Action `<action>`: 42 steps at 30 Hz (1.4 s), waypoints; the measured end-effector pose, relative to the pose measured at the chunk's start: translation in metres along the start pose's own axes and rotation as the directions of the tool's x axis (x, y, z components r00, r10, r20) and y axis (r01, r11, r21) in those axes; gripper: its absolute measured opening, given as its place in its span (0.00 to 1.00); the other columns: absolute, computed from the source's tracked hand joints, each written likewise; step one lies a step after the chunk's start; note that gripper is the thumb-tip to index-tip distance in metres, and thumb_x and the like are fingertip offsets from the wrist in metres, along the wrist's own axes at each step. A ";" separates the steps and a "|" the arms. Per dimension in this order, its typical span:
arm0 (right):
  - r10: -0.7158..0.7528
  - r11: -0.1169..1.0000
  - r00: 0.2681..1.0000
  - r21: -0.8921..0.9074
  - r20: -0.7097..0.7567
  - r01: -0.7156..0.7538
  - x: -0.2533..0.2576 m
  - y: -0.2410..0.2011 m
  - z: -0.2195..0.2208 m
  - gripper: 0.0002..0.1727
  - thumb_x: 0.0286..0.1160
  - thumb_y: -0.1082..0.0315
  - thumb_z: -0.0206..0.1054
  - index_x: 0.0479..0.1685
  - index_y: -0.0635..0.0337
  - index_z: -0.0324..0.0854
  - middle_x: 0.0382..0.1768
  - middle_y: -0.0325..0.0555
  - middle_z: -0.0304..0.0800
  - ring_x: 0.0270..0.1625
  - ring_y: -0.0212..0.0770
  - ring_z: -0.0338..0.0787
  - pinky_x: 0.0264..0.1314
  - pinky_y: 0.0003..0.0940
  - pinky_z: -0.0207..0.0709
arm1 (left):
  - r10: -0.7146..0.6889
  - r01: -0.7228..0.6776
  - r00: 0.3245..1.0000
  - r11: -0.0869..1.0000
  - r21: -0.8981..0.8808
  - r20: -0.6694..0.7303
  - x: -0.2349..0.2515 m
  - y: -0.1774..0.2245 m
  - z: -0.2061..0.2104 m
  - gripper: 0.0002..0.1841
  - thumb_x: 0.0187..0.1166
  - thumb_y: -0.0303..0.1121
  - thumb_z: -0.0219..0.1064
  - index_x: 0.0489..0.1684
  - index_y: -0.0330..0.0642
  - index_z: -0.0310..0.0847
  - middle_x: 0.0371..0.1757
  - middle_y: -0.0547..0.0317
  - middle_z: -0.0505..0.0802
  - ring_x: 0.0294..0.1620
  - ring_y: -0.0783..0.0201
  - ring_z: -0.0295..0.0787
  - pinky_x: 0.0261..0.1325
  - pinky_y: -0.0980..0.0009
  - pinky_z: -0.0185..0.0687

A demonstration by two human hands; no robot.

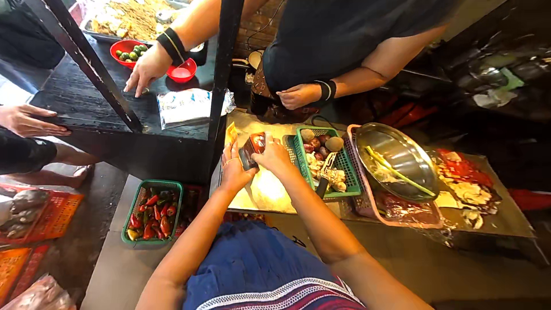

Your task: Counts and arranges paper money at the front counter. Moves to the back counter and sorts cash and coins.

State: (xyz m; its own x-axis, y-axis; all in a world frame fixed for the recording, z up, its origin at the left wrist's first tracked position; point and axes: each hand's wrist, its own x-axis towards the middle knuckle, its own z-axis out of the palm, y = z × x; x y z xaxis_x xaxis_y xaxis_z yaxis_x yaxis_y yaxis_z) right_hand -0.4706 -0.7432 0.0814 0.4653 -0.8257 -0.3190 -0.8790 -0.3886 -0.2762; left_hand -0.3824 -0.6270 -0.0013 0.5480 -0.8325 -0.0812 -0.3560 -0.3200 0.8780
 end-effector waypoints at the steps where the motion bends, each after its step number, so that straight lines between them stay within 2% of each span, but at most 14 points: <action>1: 0.007 0.999 0.998 -0.051 0.068 -0.004 -0.015 0.002 -0.003 0.60 0.61 0.42 0.76 0.95 0.56 0.49 0.75 0.66 0.78 0.67 0.65 0.86 0.67 0.65 0.78 | -0.006 0.002 0.998 0.998 0.070 0.070 0.002 -0.001 -0.001 0.64 0.49 0.52 0.86 0.94 0.44 0.50 0.94 0.42 0.54 0.91 0.40 0.53 0.87 0.39 0.54; 4: -0.024 0.996 0.991 -0.082 0.130 0.035 -0.040 0.009 -0.011 0.57 0.64 0.29 0.71 0.88 0.60 0.61 0.77 0.65 0.76 0.76 0.65 0.78 0.75 0.66 0.71 | -0.003 -0.056 0.974 0.965 0.255 0.225 0.003 -0.009 0.004 0.67 0.41 0.66 0.85 0.91 0.44 0.57 0.94 0.49 0.57 0.91 0.43 0.53 0.88 0.36 0.45; 6: -0.136 0.991 0.991 0.015 0.013 0.136 -0.034 0.016 -0.001 0.48 0.66 0.34 0.74 0.76 0.64 0.75 0.77 0.67 0.73 0.78 0.67 0.73 0.76 0.68 0.67 | 0.021 -0.109 0.956 0.951 0.288 0.291 0.000 -0.014 0.010 0.68 0.39 0.73 0.82 0.90 0.46 0.60 0.94 0.53 0.59 0.92 0.46 0.53 0.88 0.33 0.39; 8: -0.236 0.963 0.962 0.099 -0.140 0.251 -0.016 0.022 0.022 0.33 0.66 0.44 0.76 0.55 0.68 0.83 0.63 0.64 0.82 0.69 0.64 0.79 0.69 0.64 0.73 | 0.076 -0.164 0.949 0.948 0.271 0.307 -0.003 -0.018 0.018 0.65 0.40 0.75 0.81 0.87 0.50 0.65 0.92 0.56 0.62 0.91 0.50 0.56 0.88 0.31 0.35; 11: -0.232 0.969 0.966 0.060 -0.118 0.240 0.005 0.012 0.032 0.23 0.65 0.51 0.74 0.41 0.66 0.85 0.51 0.60 0.88 0.63 0.61 0.84 0.65 0.61 0.76 | 0.134 -0.204 0.955 0.944 0.258 0.266 0.003 -0.025 0.027 0.62 0.40 0.75 0.78 0.86 0.53 0.67 0.89 0.62 0.69 0.89 0.56 0.60 0.89 0.32 0.34; 15: -0.210 0.978 0.978 -0.007 -0.015 0.209 0.015 0.003 0.033 0.20 0.67 0.47 0.68 0.23 0.56 0.83 0.27 0.51 0.88 0.39 0.56 0.90 0.37 0.61 0.76 | 0.142 -0.198 0.965 0.945 0.259 0.220 0.000 -0.032 0.031 0.63 0.38 0.73 0.79 0.87 0.52 0.66 0.86 0.60 0.72 0.88 0.58 0.62 0.90 0.36 0.33; 20: -0.315 0.912 0.888 0.154 -0.334 0.381 -0.010 0.027 0.015 0.16 0.67 0.62 0.66 0.14 0.58 0.72 0.19 0.48 0.77 0.26 0.51 0.80 0.27 0.55 0.71 | 0.133 -0.169 0.977 0.961 0.220 0.168 0.001 -0.034 0.034 0.60 0.38 0.71 0.82 0.80 0.47 0.72 0.86 0.57 0.73 0.88 0.56 0.63 0.90 0.39 0.38; 23: -0.193 0.948 0.924 0.180 -0.330 0.262 -0.039 0.061 -0.004 0.16 0.69 0.64 0.64 0.15 0.62 0.73 0.19 0.50 0.76 0.28 0.52 0.80 0.32 0.57 0.71 | 0.147 -0.181 0.975 0.959 0.217 0.164 0.003 -0.034 0.032 0.61 0.40 0.70 0.82 0.82 0.46 0.69 0.86 0.54 0.72 0.89 0.55 0.62 0.91 0.38 0.36; 26: -0.030 0.992 0.955 0.106 -0.295 0.064 -0.063 0.085 0.010 0.20 0.76 0.58 0.62 0.25 0.66 0.84 0.31 0.59 0.89 0.42 0.61 0.90 0.47 0.66 0.77 | 0.171 -0.202 0.972 0.957 0.207 0.161 -0.001 -0.038 0.034 0.61 0.42 0.69 0.83 0.83 0.44 0.69 0.87 0.52 0.72 0.89 0.52 0.61 0.91 0.36 0.34; 31: -0.204 0.978 0.921 -0.033 -0.331 0.205 -0.049 0.118 0.087 0.21 0.85 0.58 0.58 0.37 0.67 0.89 0.45 0.60 0.93 0.58 0.61 0.91 0.66 0.59 0.81 | 0.196 -0.223 0.971 0.947 0.233 0.133 -0.001 -0.043 0.038 0.63 0.43 0.74 0.80 0.84 0.44 0.68 0.87 0.51 0.71 0.91 0.51 0.57 0.92 0.39 0.34; 35: -0.008 0.833 0.920 0.506 -0.393 0.223 -0.051 0.109 0.081 0.20 0.81 0.65 0.57 0.60 0.75 0.79 0.60 0.65 0.84 0.63 0.55 0.86 0.68 0.51 0.80 | 0.199 -0.222 0.973 0.947 0.233 0.121 -0.003 -0.042 0.036 0.63 0.43 0.72 0.81 0.85 0.44 0.66 0.88 0.50 0.69 0.91 0.49 0.56 0.92 0.38 0.33; 38: 0.022 0.560 0.962 0.801 -0.271 0.212 -0.044 0.098 0.050 0.37 0.80 0.51 0.53 0.88 0.57 0.54 0.79 0.56 0.72 0.72 0.48 0.82 0.64 0.48 0.82 | 0.203 -0.227 0.972 0.942 0.248 0.118 -0.003 -0.043 0.037 0.64 0.44 0.72 0.81 0.87 0.42 0.64 0.88 0.49 0.70 0.91 0.48 0.57 0.92 0.39 0.32; 40: -0.072 0.668 0.975 0.716 -0.210 0.204 -0.042 0.084 0.035 0.47 0.75 0.40 0.61 0.93 0.53 0.50 0.79 0.55 0.75 0.71 0.51 0.82 0.63 0.53 0.81 | 0.202 -0.225 0.973 0.941 0.253 0.112 -0.004 -0.043 0.037 0.63 0.43 0.71 0.82 0.86 0.41 0.65 0.87 0.47 0.70 0.90 0.46 0.58 0.92 0.39 0.33; 42: -0.137 0.863 0.961 0.447 -0.239 0.234 -0.038 0.064 0.034 0.55 0.60 0.36 0.77 0.86 0.60 0.62 0.75 0.58 0.79 0.71 0.57 0.82 0.66 0.61 0.80 | 0.198 -0.222 0.973 0.942 0.254 0.117 -0.004 -0.043 0.035 0.62 0.43 0.67 0.84 0.85 0.41 0.67 0.88 0.47 0.69 0.91 0.45 0.56 0.92 0.38 0.33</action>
State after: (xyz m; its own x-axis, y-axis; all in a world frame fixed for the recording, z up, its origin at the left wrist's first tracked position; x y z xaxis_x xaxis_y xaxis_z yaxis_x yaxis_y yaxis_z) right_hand -0.5412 -0.7234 0.0450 0.5428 -0.8383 -0.0523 -0.6033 -0.3458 -0.7187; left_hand -0.3963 -0.6258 -0.0553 0.3741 -0.9266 0.0390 -0.6486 -0.2314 0.7251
